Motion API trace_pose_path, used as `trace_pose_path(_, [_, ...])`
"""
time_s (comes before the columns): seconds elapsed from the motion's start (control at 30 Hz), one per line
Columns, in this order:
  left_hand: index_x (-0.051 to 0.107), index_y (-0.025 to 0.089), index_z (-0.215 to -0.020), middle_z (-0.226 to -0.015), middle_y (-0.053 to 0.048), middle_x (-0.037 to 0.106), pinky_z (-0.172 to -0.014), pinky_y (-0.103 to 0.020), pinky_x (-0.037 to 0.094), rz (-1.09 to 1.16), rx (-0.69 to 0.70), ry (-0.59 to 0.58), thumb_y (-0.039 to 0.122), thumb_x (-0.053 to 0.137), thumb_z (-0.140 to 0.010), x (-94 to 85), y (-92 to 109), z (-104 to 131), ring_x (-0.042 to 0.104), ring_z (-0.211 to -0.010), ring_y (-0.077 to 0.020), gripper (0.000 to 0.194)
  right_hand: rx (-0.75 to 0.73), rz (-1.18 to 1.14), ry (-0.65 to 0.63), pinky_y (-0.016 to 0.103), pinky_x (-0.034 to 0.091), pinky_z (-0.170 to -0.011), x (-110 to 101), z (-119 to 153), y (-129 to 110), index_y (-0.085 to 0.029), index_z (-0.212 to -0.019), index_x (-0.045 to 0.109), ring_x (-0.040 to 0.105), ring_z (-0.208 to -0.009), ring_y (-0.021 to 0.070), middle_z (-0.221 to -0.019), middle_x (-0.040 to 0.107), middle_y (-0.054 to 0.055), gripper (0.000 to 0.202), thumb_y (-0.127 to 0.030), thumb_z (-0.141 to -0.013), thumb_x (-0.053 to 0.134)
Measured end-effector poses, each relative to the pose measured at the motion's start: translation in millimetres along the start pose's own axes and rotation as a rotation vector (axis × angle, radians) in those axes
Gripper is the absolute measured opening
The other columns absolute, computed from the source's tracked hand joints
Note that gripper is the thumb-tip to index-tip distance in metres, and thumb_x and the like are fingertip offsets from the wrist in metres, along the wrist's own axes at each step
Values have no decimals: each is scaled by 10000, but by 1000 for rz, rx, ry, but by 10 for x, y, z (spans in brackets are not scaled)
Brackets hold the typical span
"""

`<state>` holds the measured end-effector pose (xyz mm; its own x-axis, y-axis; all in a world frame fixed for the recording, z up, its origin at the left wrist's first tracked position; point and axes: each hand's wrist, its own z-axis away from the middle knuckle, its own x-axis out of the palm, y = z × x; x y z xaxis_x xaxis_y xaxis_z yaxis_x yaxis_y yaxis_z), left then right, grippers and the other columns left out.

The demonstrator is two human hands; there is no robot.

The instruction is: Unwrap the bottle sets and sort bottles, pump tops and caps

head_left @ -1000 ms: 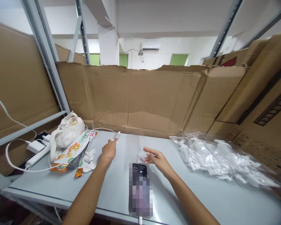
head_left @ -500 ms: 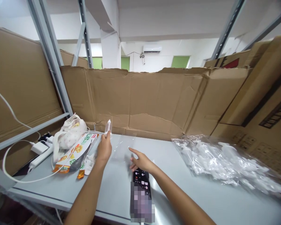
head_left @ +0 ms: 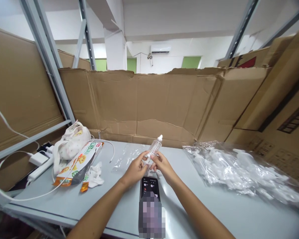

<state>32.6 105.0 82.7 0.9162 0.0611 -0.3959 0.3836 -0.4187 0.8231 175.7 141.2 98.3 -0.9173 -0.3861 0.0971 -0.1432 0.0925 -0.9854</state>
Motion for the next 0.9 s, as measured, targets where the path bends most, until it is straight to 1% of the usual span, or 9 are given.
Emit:
trace_pose_path(0.1, [366, 241, -1296, -1061, -61, 555, -597, -217, 447, 8, 12, -50, 189, 506, -796, 37, 3, 30, 479, -578, -53, 522, 42, -64, 75, 205, 367, -427, -150, 74, 46, -168, -994, 527, 545, -500, 114, -656, 579, -8, 461, -461, -669, 670])
trace_pose_path(0.17, [339, 247, -1310, -1212, -101, 497, -674, -248, 476, 58, 23, -49, 199, 488, -816, 56, -12, 38, 526, -654, -67, 519, 35, -146, 145, 205, 369, -441, -248, 107, 68, -184, -971, 512, 552, -527, 122, -637, 560, -22, 444, -465, -667, 674])
trace_pose_path(0.33, [330, 249, -1305, -1337, -123, 378, -715, -284, 512, 108, -10, 37, 233, 368, -883, 74, -54, 34, 590, -820, -114, 424, 32, -317, 218, 200, 313, -401, -424, 146, 15, -291, -1208, 373, 419, -393, 73, -629, 553, -64, 601, -499, -701, 622])
trace_pose_path(0.43, [355, 261, -1306, -1371, -101, 356, -897, -364, 454, -135, 61, 83, 235, 419, -866, 55, -40, 35, 519, -1073, -185, 445, 86, -349, 87, 208, 282, -388, -447, 209, -68, -320, -1321, 283, 352, -341, 76, -535, 503, -77, 689, -591, -734, 522])
trace_pose_path(0.5, [353, 262, -1320, -1417, -83, 308, -1017, -421, 342, -333, 144, 66, 247, 460, -850, 45, -14, 41, 369, -1244, -228, 482, 131, -371, -65, 213, 275, -401, -428, 269, -111, -303, -1337, 303, 343, -341, 78, -501, 483, -70, 691, -623, -749, 476])
trace_pose_path(0.57, [332, 251, -1337, -1426, -78, 309, -1062, -451, 261, -474, 221, 35, 272, 489, -838, 42, 14, 50, 275, -1303, -244, 524, 165, -381, -178, 216, 277, -414, -401, 322, -129, -283, -1338, 327, 363, -356, 84, -508, 508, -49, 691, -643, -759, 440])
trace_pose_path(0.7, [373, 219, -1302, -1282, -101, 487, -994, -443, 327, -549, 265, 31, 318, 489, -840, 45, 56, 60, 418, -1189, -244, 487, 243, -354, -244, 235, 329, -445, -373, 359, -102, -232, -1324, 362, 484, -417, 132, -583, 608, 25, 756, -714, -742, 331])
trace_pose_path(0.77, [407, 216, -1269, -1221, -101, 531, -948, -426, 359, -529, 247, 32, 324, 493, -834, 47, 73, 63, 469, -1119, -243, 456, 269, -317, -233, 266, 382, -511, -367, 359, -80, -198, -1237, 466, 573, -521, 174, -655, 645, 69, 729, -705, -732, 328])
trace_pose_path(0.9, [470, 190, -1161, -1054, -80, 601, -842, -362, 418, -332, 132, -5, 289, 477, -835, 61, 104, 72, 550, -928, -204, 341, 187, -341, -231, 334, 426, -650, -321, 378, -40, -203, -972, 588, 622, -819, 263, -879, 677, 124, 488, -585, -675, 522])
